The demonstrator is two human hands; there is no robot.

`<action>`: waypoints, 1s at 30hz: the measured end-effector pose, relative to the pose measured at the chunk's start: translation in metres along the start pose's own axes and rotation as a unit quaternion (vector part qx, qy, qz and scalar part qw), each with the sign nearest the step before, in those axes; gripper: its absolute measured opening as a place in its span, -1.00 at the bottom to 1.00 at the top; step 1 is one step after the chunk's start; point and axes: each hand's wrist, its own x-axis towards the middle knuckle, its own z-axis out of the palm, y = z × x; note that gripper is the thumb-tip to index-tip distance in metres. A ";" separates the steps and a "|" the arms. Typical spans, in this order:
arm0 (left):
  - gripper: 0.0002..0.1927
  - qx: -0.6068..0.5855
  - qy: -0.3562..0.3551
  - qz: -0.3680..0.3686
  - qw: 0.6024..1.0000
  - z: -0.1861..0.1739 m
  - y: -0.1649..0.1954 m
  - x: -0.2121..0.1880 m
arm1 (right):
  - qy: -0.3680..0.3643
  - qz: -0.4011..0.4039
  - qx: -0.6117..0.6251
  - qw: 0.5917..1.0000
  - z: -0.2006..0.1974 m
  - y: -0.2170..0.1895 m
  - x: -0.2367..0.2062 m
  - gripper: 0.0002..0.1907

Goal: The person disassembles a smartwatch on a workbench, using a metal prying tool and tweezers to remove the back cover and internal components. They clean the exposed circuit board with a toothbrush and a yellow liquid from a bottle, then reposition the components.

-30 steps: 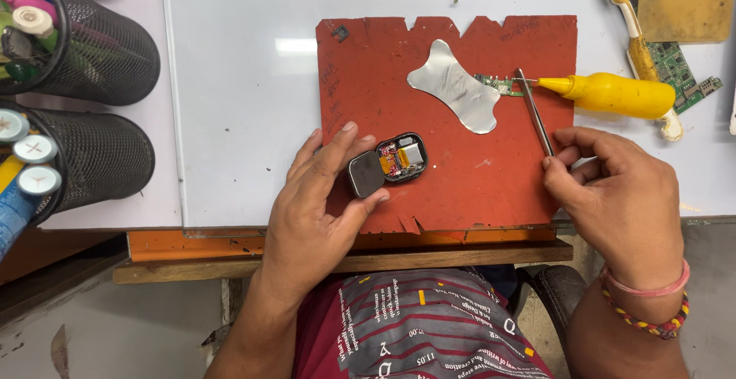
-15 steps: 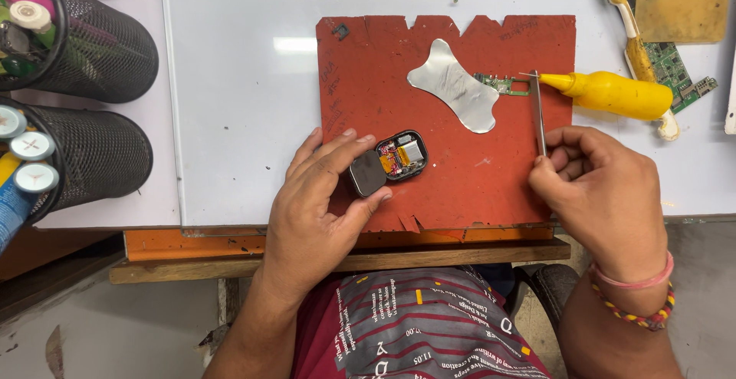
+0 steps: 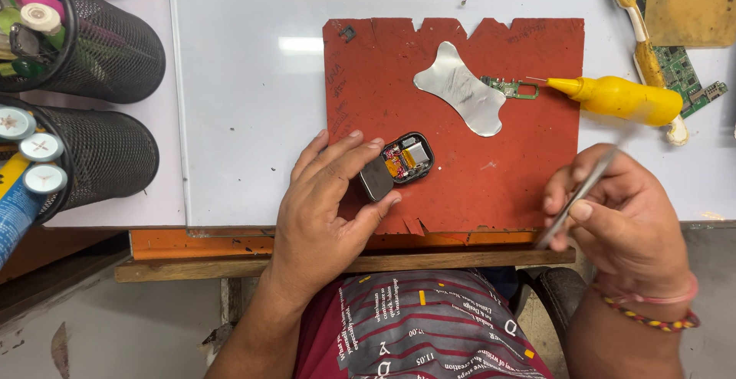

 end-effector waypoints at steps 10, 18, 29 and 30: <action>-0.40 0.016 0.006 0.017 1.000 0.002 0.000 -0.001 | 0.038 -0.347 -0.403 0.846 0.090 0.059 0.016 -0.68; -0.41 0.010 0.003 0.018 1.000 0.002 0.005 -0.003 | 0.006 -0.393 -0.518 0.759 0.117 0.059 0.030 -0.66; -0.42 0.009 -0.003 0.023 1.000 0.003 0.008 -0.002 | -0.007 -0.391 -0.528 0.754 0.118 0.054 0.030 -0.68; -0.41 0.007 -0.003 0.021 1.000 0.003 0.008 -0.002 | -0.006 -0.392 -0.530 0.752 0.118 0.054 0.030 -0.68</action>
